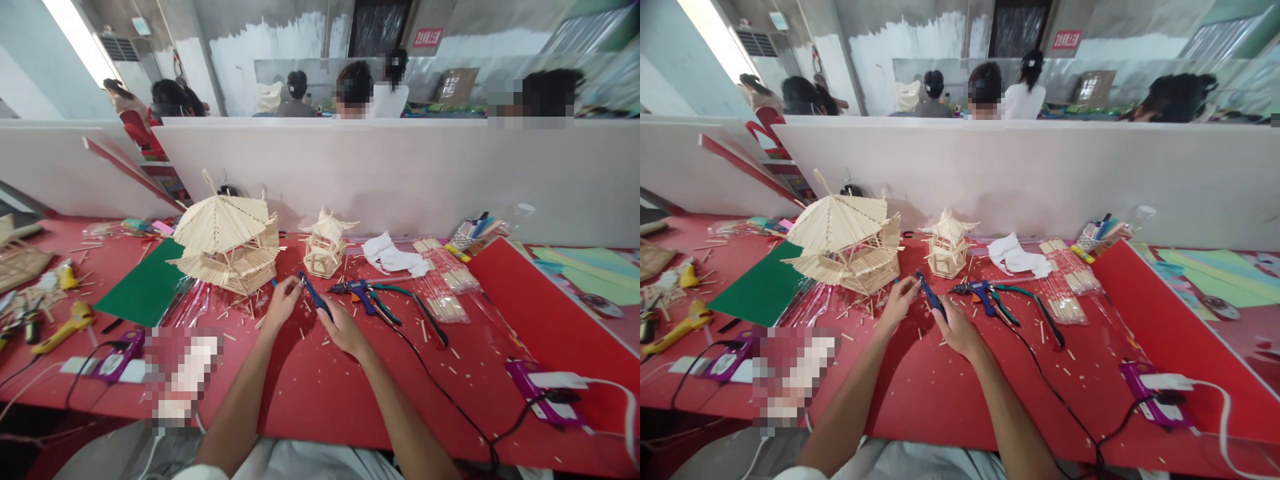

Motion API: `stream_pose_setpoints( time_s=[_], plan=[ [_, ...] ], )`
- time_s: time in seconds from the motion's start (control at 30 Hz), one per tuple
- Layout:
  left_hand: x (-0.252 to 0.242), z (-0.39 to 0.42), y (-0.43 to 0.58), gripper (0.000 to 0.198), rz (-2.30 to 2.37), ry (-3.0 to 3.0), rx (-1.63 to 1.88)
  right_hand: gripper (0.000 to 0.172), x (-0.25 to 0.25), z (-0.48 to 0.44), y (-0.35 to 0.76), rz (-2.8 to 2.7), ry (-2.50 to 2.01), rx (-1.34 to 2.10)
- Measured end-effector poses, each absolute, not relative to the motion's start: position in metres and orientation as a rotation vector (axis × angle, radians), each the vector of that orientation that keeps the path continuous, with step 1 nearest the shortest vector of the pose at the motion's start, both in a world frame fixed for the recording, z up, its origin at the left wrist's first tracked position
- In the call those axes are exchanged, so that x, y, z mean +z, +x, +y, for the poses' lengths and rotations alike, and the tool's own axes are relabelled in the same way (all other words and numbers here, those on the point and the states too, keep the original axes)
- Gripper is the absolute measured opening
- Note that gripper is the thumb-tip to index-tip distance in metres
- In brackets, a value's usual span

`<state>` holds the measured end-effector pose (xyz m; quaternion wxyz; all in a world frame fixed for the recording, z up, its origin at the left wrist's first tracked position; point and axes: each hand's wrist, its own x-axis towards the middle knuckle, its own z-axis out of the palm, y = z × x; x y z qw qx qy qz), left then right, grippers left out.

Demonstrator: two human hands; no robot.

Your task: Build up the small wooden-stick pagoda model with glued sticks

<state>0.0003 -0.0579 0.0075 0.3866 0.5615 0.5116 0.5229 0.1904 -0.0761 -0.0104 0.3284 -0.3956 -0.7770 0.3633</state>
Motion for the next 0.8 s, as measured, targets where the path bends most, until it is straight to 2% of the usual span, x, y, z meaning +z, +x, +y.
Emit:
stream_pose_setpoints(
  time_s=[0.8],
  plan=[
    [0.0043,-0.057,0.0013,0.036,1.312,1.414,1.354,0.041,-0.0054,-0.079,0.1886,-2.075,-1.097,0.872]
  ],
)
